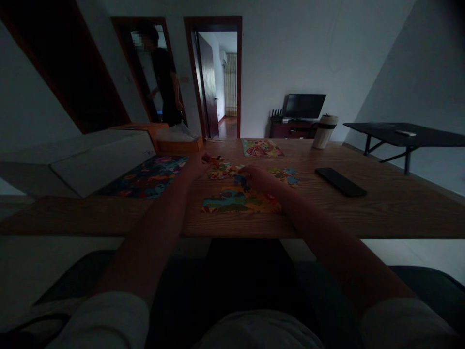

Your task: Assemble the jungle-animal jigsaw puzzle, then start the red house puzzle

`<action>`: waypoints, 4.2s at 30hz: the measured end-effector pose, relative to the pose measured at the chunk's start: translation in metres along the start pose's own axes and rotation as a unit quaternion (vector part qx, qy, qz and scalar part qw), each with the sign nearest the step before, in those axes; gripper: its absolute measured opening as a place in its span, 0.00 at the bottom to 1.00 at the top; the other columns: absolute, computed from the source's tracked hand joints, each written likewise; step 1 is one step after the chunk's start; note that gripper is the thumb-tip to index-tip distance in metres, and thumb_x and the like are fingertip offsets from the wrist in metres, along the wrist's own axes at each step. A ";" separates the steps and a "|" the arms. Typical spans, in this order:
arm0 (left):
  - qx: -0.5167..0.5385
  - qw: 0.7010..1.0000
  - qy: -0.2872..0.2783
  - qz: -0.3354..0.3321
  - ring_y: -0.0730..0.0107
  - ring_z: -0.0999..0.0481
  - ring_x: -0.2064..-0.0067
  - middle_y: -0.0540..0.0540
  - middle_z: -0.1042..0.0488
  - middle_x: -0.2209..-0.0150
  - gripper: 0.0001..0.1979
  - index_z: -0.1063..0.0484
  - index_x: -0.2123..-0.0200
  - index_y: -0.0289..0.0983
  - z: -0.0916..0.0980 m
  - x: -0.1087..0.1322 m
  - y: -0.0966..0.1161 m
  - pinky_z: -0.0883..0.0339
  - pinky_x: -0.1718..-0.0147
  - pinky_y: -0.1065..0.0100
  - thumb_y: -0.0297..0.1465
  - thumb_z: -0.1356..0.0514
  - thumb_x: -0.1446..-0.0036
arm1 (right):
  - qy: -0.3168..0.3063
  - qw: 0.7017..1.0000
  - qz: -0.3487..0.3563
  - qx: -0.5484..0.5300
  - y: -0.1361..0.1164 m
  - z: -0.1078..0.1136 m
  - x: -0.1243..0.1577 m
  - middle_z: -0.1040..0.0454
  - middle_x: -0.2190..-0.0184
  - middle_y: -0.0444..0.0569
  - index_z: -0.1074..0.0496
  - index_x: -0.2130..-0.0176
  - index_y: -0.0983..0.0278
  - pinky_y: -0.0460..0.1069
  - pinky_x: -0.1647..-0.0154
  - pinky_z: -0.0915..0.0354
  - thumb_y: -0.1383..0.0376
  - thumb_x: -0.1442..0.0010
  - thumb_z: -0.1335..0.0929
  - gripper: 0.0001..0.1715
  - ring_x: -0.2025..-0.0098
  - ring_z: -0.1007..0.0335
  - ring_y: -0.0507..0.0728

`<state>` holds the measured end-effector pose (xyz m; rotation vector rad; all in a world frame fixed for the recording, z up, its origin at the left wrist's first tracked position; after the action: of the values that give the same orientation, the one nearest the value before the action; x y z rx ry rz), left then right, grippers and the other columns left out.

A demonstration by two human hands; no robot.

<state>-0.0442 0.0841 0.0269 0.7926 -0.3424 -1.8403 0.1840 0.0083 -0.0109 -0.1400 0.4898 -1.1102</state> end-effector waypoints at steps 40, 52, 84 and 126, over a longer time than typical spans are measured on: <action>-0.040 0.999 0.032 -0.010 0.54 0.18 0.48 0.36 0.18 0.46 0.18 0.19 0.44 0.36 -0.051 -0.002 0.022 0.28 0.48 0.61 0.38 0.36 0.33 | 0.030 0.925 -0.373 0.070 0.212 0.062 0.036 0.20 0.47 0.66 0.27 0.36 0.71 0.56 0.51 0.26 0.60 0.43 0.24 0.39 0.49 0.21 0.69; 0.016 0.998 0.024 -0.060 0.56 0.20 0.51 0.40 0.18 0.51 0.11 0.20 0.51 0.38 -0.037 0.009 0.037 0.28 0.49 0.59 0.33 0.36 0.36 | 0.234 0.899 -0.311 -0.200 0.193 0.092 0.050 0.20 0.58 0.56 0.27 0.41 0.67 0.51 0.63 0.28 0.70 0.41 0.28 0.29 0.63 0.23 0.58; -0.019 0.938 -0.346 0.028 0.65 0.24 0.73 0.49 0.22 0.75 0.11 0.26 0.75 0.41 -0.035 0.023 -0.010 0.36 0.73 0.69 0.39 0.29 0.56 | -0.164 0.982 -0.068 -0.065 0.040 0.004 0.021 0.19 0.66 0.48 0.16 0.51 0.57 0.50 0.67 0.35 0.45 0.42 0.23 0.26 0.67 0.26 0.57; -0.162 0.912 -0.377 -0.021 0.56 0.20 0.58 0.46 0.18 0.59 0.33 0.23 0.56 0.42 -0.059 0.041 0.034 0.34 0.64 0.65 0.58 0.27 0.58 | -0.040 0.989 -0.063 -0.125 0.047 0.026 0.034 0.16 0.57 0.52 0.16 0.51 0.60 0.51 0.56 0.28 0.54 0.31 0.28 0.16 0.58 0.22 0.59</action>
<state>0.0105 0.0409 -0.0120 -0.1731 -0.4851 -2.1161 0.2462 -0.0044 -0.0146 -0.4381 0.5520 -1.1595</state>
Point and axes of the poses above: each hand's wrist, its own x-axis away from the middle knuckle, its own z-axis out of the back of the hand, y = z × x, the point moved 7 cm from there along -x, towards the middle knuckle
